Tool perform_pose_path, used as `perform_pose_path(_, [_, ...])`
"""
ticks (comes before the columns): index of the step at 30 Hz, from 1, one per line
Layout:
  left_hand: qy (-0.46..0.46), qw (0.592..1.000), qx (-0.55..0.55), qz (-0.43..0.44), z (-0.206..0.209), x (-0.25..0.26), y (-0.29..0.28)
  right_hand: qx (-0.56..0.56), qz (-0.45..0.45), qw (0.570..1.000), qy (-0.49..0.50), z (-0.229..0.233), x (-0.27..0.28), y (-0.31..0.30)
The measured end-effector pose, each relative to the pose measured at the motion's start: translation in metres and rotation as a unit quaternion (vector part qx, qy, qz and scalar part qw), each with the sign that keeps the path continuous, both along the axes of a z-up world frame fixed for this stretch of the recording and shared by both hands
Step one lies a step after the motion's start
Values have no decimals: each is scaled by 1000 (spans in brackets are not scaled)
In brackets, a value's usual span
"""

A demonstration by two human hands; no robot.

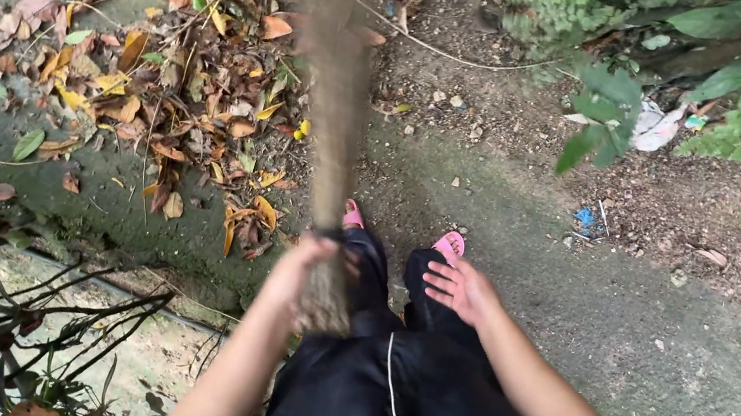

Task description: Sweep fallen leaves from an outdoor dirt path using a traditional stick broom.

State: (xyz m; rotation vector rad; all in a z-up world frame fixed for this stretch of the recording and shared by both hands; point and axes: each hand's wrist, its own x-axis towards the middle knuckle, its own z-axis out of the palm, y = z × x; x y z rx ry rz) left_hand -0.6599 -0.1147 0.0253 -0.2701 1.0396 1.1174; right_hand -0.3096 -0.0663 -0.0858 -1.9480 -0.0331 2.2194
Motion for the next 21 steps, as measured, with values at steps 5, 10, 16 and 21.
perform_pose_path(5, [-285, 941, -97, -156, -37, 67, -15, 25, 15, 998, 46, -6, -20, 10])
perform_pose_path(10, [-78, 993, -69, -55, -27, -25, 46, 20, 34, 999, 16, 16, -20, 12])
perform_pose_path(16, [38, 954, -199, 220, -23, -118, 70, 23, 13, 1000, 4, 12, 13, 4])
perform_pose_path(21, [124, 966, -158, 166, -30, -85, 37, 25, 8, 1000, -3, 12, 18, 3])
